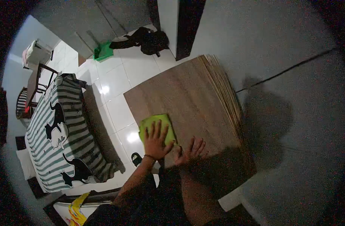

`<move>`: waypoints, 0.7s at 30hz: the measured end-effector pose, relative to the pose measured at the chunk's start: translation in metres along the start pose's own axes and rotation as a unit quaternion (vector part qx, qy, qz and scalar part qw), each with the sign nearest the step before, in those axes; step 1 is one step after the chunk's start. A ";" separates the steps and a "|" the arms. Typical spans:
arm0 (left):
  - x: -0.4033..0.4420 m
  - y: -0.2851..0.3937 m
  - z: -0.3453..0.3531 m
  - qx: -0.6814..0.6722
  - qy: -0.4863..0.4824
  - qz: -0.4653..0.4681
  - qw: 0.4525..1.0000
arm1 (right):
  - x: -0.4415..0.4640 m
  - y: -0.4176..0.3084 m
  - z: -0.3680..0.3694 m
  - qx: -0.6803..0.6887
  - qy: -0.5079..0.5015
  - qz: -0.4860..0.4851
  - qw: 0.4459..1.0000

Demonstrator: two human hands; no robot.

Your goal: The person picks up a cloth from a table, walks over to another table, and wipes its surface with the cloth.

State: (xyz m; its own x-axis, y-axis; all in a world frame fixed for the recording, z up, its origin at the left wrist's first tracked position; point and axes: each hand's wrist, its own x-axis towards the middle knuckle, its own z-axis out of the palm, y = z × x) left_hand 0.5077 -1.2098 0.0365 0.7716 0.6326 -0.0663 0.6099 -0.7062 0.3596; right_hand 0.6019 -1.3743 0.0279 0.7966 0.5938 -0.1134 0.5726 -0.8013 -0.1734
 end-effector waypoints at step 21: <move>0.006 -0.019 -0.008 -0.002 -0.002 0.043 0.999 | 0.001 -0.004 -0.003 0.018 0.028 -0.004 0.999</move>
State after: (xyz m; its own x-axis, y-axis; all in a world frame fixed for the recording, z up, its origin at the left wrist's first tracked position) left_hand 0.4989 -1.1898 0.0365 0.8222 0.5680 -0.0379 0.5398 -0.7568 0.3687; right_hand 0.6008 -1.3711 0.0309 0.8017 0.5950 -0.0568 0.5733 -0.7923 -0.2087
